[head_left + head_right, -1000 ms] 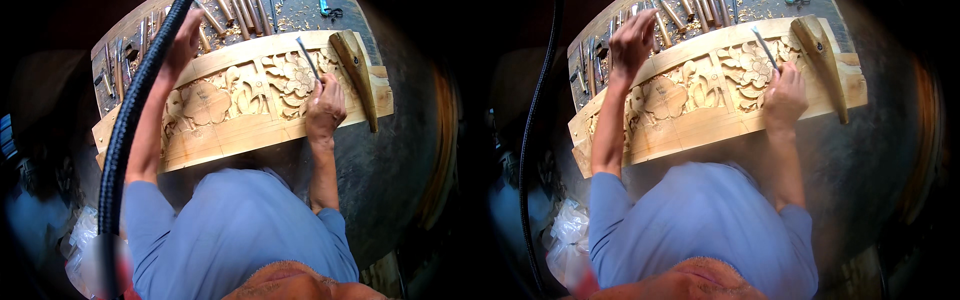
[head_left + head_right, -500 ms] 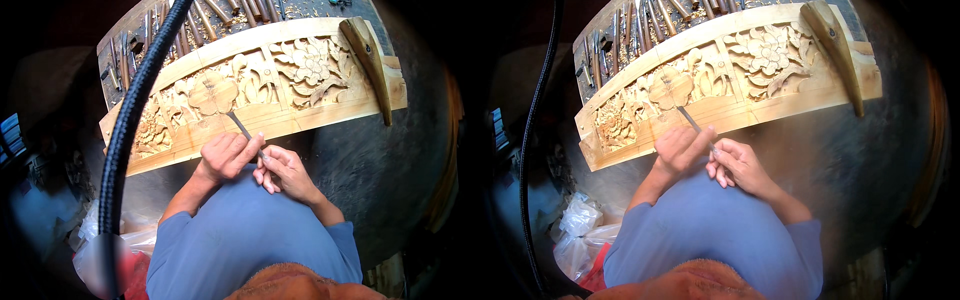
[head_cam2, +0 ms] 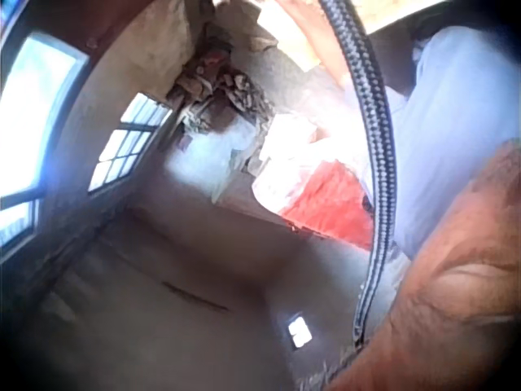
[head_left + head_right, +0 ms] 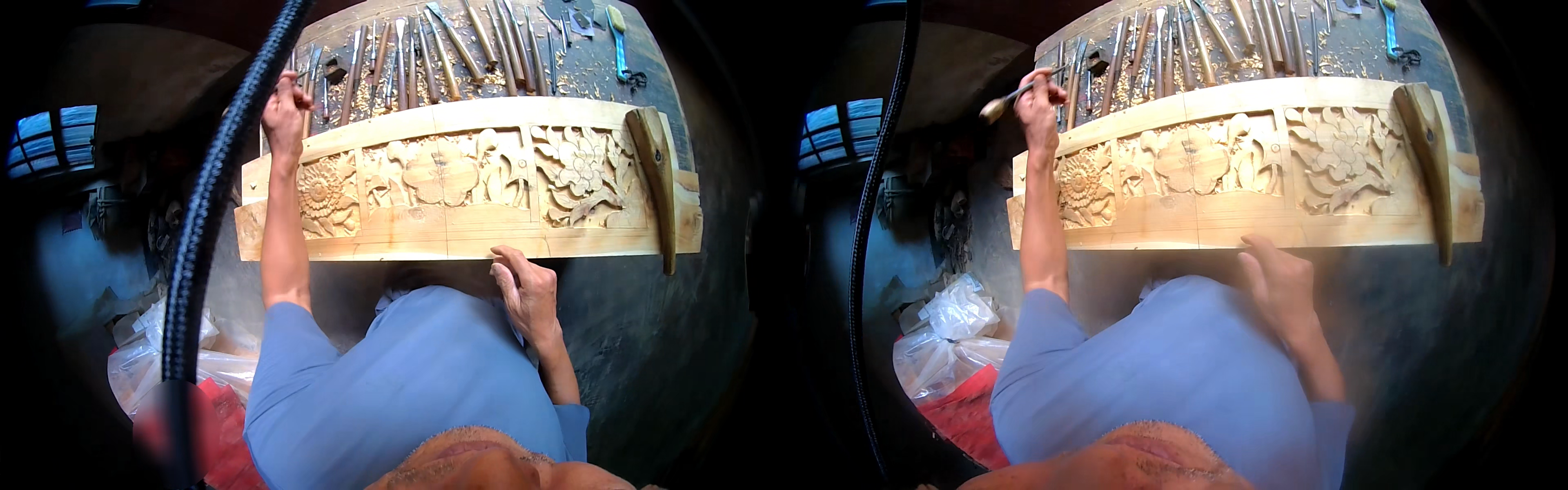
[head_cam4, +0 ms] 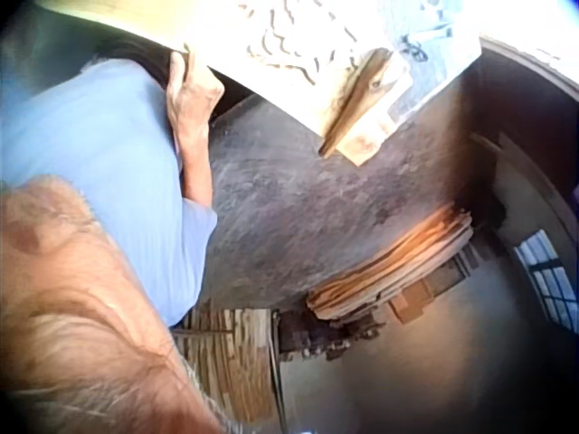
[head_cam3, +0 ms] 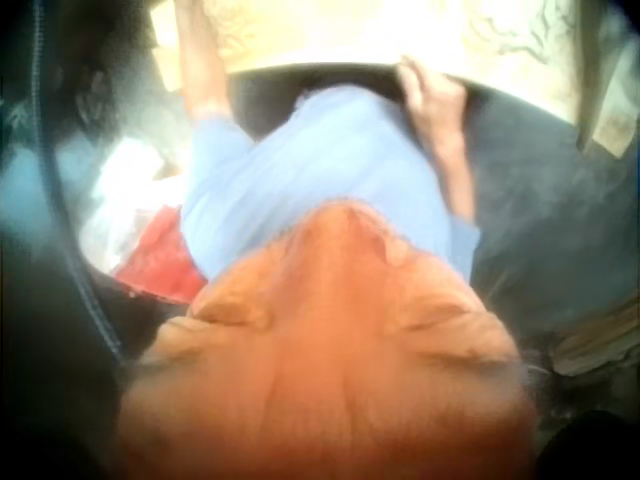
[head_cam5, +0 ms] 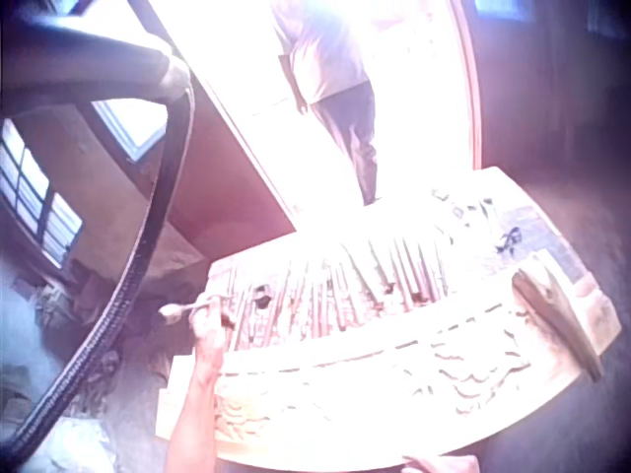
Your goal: The person carves a floral design into a wooden panel using various chisels and a mallet. They switch between different tools to refine the details of the carving, removing wood shavings as they work.
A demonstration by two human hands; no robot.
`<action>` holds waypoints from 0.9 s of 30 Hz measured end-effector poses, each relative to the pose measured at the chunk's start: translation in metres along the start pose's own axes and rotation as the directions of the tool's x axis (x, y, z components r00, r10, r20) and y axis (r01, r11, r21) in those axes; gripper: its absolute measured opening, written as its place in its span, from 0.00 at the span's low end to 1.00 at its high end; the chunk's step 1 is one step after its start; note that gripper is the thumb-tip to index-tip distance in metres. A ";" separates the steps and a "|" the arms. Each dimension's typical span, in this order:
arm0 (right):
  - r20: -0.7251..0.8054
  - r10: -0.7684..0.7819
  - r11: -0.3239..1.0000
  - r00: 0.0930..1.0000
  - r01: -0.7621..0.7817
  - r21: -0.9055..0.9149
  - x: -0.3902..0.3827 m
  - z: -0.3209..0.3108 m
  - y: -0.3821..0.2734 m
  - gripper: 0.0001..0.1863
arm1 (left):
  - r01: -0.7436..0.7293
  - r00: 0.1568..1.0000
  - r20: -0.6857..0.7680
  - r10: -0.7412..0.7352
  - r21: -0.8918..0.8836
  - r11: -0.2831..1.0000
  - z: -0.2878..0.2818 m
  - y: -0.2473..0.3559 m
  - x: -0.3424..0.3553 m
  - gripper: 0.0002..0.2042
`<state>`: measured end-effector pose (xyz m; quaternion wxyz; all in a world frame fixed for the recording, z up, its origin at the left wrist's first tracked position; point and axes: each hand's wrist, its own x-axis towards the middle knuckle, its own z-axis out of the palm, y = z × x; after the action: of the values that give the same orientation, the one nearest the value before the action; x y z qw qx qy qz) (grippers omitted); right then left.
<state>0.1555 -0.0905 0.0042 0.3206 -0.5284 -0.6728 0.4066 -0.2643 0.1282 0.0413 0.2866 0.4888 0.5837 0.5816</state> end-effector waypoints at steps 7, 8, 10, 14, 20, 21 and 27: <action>-0.033 0.045 0.999 0.998 -0.045 0.010 0.004 0.006 0.004 0.10 | 0.055 0.993 0.090 -0.080 0.253 0.966 0.007 -0.076 0.077 0.10; -0.035 0.067 0.998 0.997 -0.067 0.020 0.005 0.007 0.003 0.10 | 0.080 0.991 0.090 -0.103 0.232 0.969 0.007 -0.083 0.082 0.09; -0.037 0.117 0.992 0.992 -0.115 0.047 0.006 0.007 0.002 0.09 | 0.092 0.988 0.108 -0.115 0.200 0.976 0.005 -0.092 0.087 0.08; -0.008 0.199 0.975 0.980 -0.198 0.101 0.009 0.005 -0.002 0.09 | 0.074 0.985 0.130 -0.113 0.278 0.958 -0.001 -0.096 0.085 0.09; 0.037 0.096 0.994 0.995 -0.098 0.051 0.015 0.000 -0.002 0.08 | -0.049 0.974 0.222 -0.036 0.368 0.928 -0.009 -0.120 0.085 0.09; 0.035 0.086 0.995 0.996 -0.088 0.046 0.014 -0.001 -0.003 0.08 | -0.065 0.964 0.263 -0.031 0.347 0.935 -0.012 -0.128 0.089 0.09; 0.036 0.111 0.993 0.993 -0.112 0.038 0.014 0.000 -0.004 0.08 | 0.049 0.966 0.242 -0.092 0.177 0.983 -0.013 -0.151 0.099 0.07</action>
<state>0.1504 -0.0778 0.0075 0.2964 -0.5519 -0.6392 0.4461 -0.3469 0.2358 -0.0786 0.3357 0.5593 0.6074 0.4534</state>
